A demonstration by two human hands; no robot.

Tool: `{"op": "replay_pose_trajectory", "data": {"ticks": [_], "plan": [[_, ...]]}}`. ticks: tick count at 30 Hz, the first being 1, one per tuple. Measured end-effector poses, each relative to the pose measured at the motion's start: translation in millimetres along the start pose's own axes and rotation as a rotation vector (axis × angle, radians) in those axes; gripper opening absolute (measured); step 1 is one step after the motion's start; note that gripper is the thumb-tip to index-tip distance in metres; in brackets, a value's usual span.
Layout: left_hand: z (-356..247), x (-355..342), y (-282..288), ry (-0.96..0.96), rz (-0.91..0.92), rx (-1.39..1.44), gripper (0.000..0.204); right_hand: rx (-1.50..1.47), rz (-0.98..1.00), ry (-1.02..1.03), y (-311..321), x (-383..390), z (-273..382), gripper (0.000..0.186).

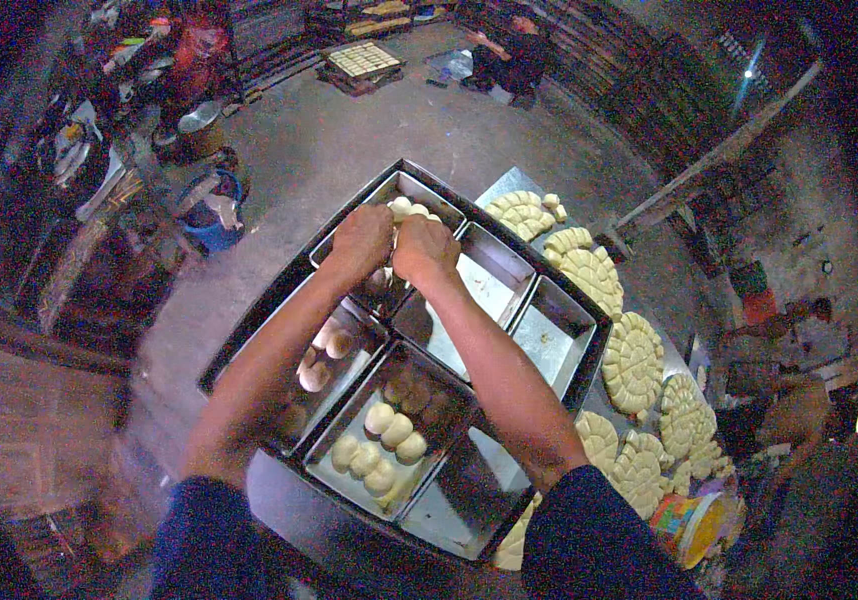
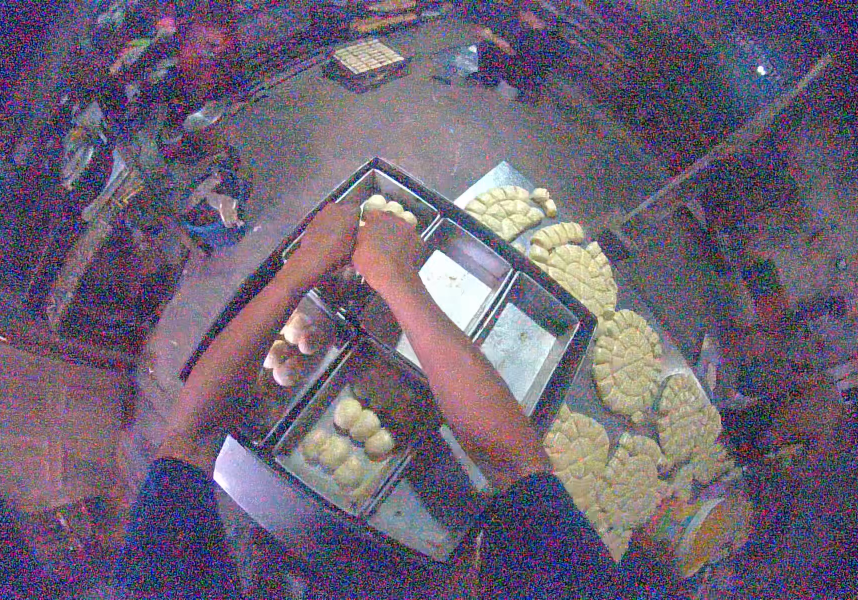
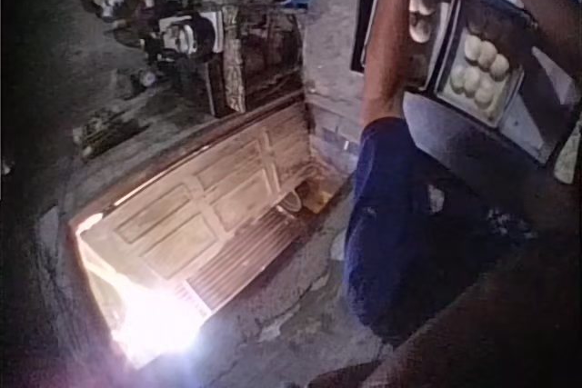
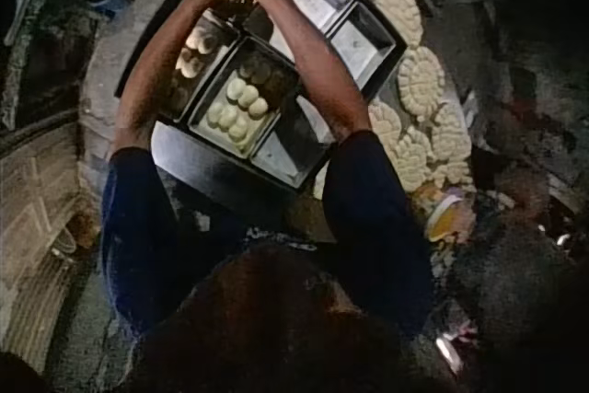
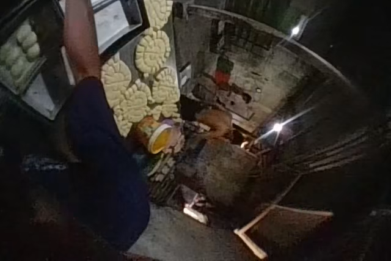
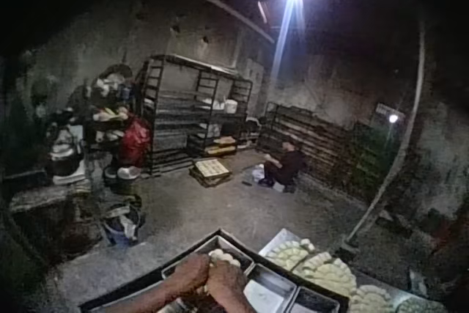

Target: The person fills pieces of dough with a dark paste, shapes them into rolls by hand, and places the finished rolls into metal baking tins.

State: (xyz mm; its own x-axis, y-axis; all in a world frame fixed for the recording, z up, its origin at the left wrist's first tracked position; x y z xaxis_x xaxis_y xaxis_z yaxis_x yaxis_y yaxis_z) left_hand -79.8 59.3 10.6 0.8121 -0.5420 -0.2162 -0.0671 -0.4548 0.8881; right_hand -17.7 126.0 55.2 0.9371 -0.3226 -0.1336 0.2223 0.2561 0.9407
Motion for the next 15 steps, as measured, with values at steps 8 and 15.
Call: {"op": "replay_pose_trajectory", "data": {"ticks": [8, 15], "plan": [[-8, -12, -7, -0.023, -0.047, 0.045, 0.021, -0.133, 0.015, -0.165, 7, -5, -32, 0.029], [-19, 2, 8, -0.054, -0.164, 0.120, 0.030, 0.030, -0.183, -0.090, 12, 6, -18, 0.044]]}}
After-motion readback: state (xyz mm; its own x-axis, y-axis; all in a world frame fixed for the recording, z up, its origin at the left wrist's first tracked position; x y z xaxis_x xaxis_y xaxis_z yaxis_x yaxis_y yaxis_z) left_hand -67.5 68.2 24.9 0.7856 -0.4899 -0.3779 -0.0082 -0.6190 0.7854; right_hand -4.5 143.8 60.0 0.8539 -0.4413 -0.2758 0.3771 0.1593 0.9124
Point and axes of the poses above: each hand's wrist, its own x-axis away from the middle knuckle, its own y-axis out of the back of the hand, z = x × y, the point moved 10 cm from there along -x, towards the middle knuckle, and after that the axes turned 7 degrees about -z, right-handed, at the moved point
